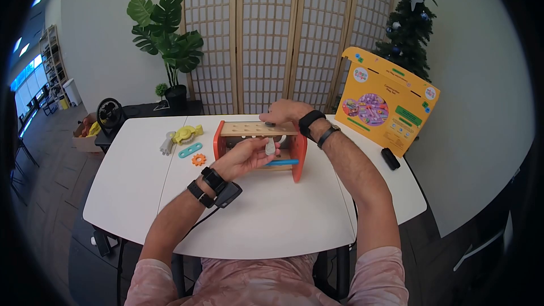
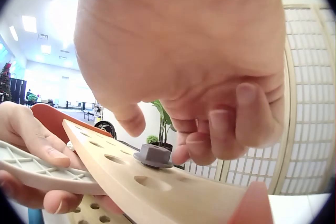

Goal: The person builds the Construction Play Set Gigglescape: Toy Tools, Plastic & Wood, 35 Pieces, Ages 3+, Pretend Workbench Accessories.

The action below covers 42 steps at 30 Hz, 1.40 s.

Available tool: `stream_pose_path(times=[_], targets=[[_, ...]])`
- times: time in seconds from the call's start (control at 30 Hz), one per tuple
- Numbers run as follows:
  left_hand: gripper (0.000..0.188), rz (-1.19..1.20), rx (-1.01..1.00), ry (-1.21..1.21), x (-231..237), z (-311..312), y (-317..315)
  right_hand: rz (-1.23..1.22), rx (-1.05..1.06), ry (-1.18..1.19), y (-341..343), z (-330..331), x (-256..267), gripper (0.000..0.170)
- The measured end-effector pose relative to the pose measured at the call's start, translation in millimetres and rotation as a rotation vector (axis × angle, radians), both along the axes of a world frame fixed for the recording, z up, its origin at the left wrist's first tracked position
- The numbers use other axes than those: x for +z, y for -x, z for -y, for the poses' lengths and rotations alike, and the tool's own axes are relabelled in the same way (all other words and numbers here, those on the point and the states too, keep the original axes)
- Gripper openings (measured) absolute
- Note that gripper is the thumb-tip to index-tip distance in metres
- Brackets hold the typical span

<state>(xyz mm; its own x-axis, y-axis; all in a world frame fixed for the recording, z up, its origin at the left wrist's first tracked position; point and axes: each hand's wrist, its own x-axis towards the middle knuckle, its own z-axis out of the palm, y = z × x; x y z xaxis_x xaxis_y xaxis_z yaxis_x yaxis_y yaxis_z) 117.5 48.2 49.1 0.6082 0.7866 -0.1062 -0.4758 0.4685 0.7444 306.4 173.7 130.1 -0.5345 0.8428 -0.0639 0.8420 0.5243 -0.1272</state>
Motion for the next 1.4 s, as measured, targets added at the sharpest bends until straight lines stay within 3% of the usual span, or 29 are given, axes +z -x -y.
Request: stream_pose_path(times=[0.1, 0.33, 1.13, 1.4], targets=[[0.031, -0.004, 0.004, 0.008, 0, 0, 0, 0.037, -0.005, 0.092, -1, 4, 3, 0.067], [0.031, -0.018, 0.005, -0.001, 4, 3, 0, 0.041, -0.006, 0.029, 0, 3, 5, 0.067], [0.031, -0.012, -0.002, 0.007, 5, 3, 0, 0.111, -0.070, 0.144, 3, 6, 8, 0.062], [0.029, -0.028, 0.005, 0.002, 7, 5, 0, 0.101, 0.020, 0.138, -1, 2, 2, 0.062]])
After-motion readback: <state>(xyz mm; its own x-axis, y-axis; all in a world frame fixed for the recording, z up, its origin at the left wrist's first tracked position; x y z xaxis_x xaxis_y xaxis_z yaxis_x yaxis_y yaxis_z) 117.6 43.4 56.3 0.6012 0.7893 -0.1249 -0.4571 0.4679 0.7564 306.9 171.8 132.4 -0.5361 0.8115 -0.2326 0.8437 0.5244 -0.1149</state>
